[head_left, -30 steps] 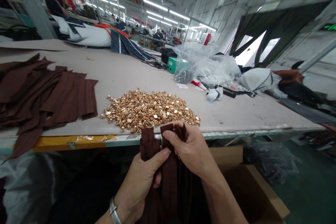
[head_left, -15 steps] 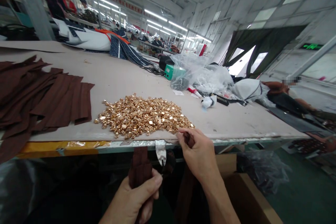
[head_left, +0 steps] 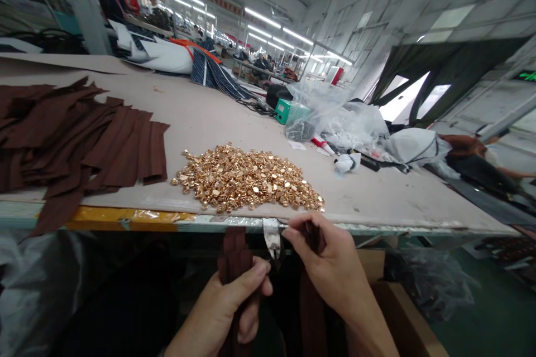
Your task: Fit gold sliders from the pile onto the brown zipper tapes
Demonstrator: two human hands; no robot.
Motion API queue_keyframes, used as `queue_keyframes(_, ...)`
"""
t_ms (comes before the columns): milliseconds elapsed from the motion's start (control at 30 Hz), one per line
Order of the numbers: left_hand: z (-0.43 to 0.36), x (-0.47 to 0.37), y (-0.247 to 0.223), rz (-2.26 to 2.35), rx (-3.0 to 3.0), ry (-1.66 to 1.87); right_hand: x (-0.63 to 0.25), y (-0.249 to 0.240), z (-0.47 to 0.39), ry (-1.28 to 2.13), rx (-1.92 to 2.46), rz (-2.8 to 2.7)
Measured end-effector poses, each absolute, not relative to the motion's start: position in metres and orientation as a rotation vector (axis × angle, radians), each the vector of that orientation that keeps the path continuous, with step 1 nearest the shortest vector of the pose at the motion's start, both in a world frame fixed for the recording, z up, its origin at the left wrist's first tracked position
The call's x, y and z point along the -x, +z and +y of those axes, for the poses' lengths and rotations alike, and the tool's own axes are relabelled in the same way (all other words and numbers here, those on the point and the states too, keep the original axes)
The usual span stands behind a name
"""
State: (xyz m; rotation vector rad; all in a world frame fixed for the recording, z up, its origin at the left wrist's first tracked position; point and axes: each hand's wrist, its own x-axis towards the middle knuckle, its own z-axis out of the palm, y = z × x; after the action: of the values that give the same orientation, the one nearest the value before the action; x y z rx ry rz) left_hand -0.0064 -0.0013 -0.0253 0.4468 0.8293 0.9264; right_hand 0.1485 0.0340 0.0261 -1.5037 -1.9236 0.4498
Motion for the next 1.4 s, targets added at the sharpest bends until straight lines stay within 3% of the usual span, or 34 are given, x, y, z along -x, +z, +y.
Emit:
queue_keyframes(100, -0.004, 0.003, -0.024, 0.776, -0.403, 0.933, -0.152, 0.023, 0.014, 0.868, 1.406, -1.855)
queue_keyframes(200, -0.005, 0.0, -0.026, 0.759, -0.306, 0.953, -0.148, 0.016, 0.004, 1.0, 1.348, -1.801)
queue_keyframes(833, 0.005, -0.007, -0.032, 0.835, -0.397, 1.065, -0.14, -0.009, 0.006, 0.393, 1.113, -1.926)
queue_keyframes(1400, -0.006, -0.001, -0.021, 0.872, -0.468, 1.036, -0.129, -0.005, 0.008, 0.719, 1.285, -1.738)
